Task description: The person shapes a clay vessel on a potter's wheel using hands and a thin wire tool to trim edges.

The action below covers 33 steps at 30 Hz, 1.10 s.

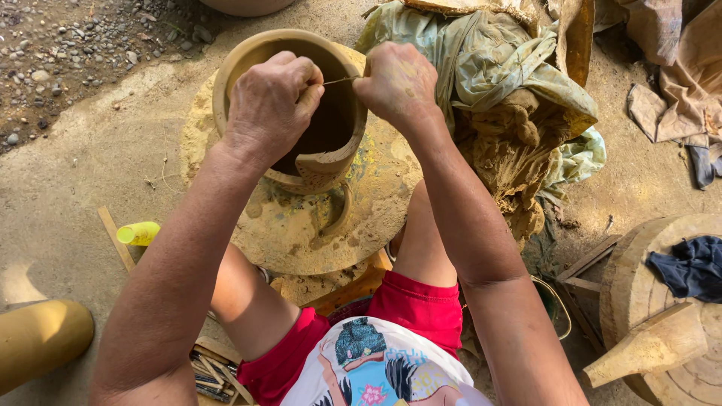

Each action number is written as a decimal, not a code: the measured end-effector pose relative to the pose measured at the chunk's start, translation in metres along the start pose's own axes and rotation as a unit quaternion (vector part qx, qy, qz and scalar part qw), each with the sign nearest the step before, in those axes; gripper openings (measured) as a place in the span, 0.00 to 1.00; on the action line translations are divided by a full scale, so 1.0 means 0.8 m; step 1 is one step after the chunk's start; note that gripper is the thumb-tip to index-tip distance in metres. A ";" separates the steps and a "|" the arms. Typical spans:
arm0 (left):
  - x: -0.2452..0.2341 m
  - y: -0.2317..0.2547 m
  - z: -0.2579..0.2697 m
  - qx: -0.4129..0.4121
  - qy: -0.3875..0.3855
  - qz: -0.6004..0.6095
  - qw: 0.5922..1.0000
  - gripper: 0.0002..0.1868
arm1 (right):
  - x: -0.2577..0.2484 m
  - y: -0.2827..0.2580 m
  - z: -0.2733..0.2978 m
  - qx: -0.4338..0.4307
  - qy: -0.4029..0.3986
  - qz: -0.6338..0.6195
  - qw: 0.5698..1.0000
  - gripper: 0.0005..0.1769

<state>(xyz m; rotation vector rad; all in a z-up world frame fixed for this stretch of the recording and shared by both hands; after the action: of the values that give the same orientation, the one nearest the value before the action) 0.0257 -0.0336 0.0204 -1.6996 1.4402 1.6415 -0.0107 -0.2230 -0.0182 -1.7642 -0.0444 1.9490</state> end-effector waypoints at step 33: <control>0.033 -0.002 -0.017 0.120 0.039 -0.136 0.983 0.06 | 0.000 0.050 0.032 -0.297 0.151 -0.118 0.935 0.03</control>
<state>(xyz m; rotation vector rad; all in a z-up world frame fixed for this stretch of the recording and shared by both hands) 0.0286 -0.0550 0.0001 -1.7466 1.3119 1.2180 -0.0485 -0.2502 -0.0281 -2.2904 -0.7745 1.5608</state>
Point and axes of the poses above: each hand's wrist, its own z-axis away from the middle knuckle, its own x-axis out of the palm, y = z × x, the point moved 5 cm from there along -z, towards the middle knuckle, and after that the axes turned 13 degrees about -y, right-handed, at the moved point
